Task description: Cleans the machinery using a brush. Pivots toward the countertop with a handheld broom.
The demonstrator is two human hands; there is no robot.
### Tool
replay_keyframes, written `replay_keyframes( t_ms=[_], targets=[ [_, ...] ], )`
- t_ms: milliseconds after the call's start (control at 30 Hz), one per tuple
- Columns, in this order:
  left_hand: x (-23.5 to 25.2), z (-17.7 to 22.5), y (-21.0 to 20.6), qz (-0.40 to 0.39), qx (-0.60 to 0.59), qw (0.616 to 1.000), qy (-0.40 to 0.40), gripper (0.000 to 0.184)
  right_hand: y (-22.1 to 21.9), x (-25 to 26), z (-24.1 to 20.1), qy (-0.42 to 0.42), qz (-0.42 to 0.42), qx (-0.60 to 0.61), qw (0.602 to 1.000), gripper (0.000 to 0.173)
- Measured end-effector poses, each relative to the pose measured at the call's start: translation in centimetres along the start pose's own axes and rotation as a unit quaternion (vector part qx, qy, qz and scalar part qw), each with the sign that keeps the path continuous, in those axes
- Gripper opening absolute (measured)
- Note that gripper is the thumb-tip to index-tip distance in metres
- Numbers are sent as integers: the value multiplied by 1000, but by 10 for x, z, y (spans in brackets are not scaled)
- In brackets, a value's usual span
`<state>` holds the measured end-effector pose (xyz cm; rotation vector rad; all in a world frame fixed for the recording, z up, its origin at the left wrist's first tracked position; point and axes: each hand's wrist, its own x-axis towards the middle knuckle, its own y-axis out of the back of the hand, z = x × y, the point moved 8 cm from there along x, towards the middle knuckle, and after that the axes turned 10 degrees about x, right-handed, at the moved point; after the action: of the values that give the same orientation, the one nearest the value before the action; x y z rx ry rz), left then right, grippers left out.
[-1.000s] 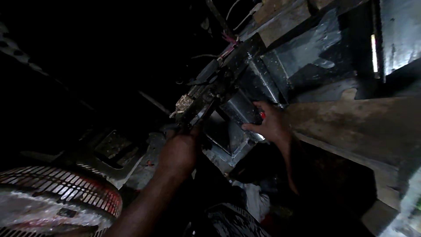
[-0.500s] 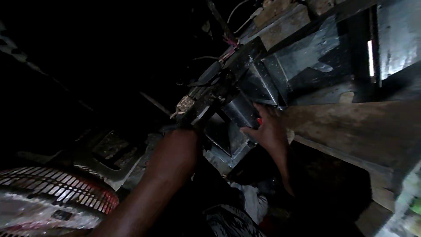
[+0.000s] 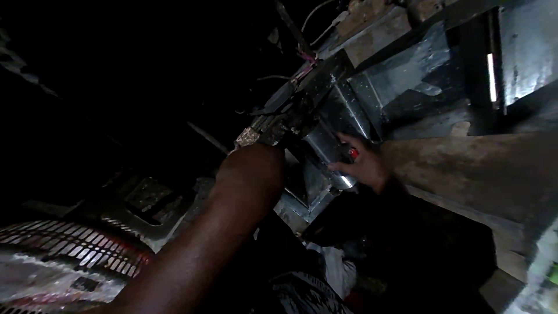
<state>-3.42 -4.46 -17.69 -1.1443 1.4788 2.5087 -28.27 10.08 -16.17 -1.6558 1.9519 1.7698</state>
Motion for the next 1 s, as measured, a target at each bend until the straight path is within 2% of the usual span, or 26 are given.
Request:
replay_keyframes(
  t_ms=[67, 100, 133, 167, 200, 233, 333, 367, 433, 500, 567, 600, 700, 767, 867, 933, 1000],
  targets=[
    [-7, -2, -10, 115, 38, 993, 13, 32, 0, -14, -30, 24, 79, -80, 993, 89],
    [-11, 5, -4, 147, 41, 988, 20, 27, -7, -23, -40, 25, 111, -107, 988, 90],
    [-15, 15, 12, 114, 32, 993, 30, 24, -13, -29, -44, 21, 134, -114, 984, 89],
    [-17, 26, 34, -44, 9, 997, 57, 26, -16, -30, -45, 29, 150, -103, 983, 84],
    [-17, 33, 47, -129, -8, 988, 80, 26, -14, -26, -40, 41, 149, -80, 985, 77],
    [-17, 35, 53, -154, -19, 983, 94, 29, -9, -18, -31, 48, 122, -52, 990, 74],
    [-19, 37, 48, -138, -15, 985, 101, 34, 3, 0, 14, 46, 60, 42, 996, 66],
    [-20, 37, 47, -138, -16, 985, 105, 35, 10, -2, 18, 42, 80, 36, 995, 60],
    [-19, 36, 47, -133, -16, 984, 114, 36, 25, -11, -4, 61, 178, -44, 981, 44],
    [-21, 37, 45, -130, -15, 985, 114, 33, 16, -25, -36, 61, 186, -100, 976, 50],
    [-21, 37, 45, -119, -21, 986, 111, 34, -4, -25, -55, 53, 151, -122, 980, 70],
    [-21, 37, 44, -118, -20, 986, 111, 37, -10, -23, -55, 64, 145, -125, 979, 74],
    [-21, 36, 43, -113, -23, 987, 108, 40, 0, -9, -34, 92, 113, -77, 986, 71],
    [-20, 36, 41, -126, -20, 986, 108, 45, 10, -11, -24, 91, 133, -60, 985, 68],
    [-20, 36, 41, -134, -25, 984, 110, 47, 8, -22, -38, 81, 165, -91, 979, 55],
    [-20, 37, 43, -124, -30, 986, 108, 45, -6, -21, -44, 53, 139, -111, 983, 69],
    [-18, 38, 41, -105, -32, 989, 104, 44, -12, -17, -40, 60, 123, -94, 986, 78]
  ],
)
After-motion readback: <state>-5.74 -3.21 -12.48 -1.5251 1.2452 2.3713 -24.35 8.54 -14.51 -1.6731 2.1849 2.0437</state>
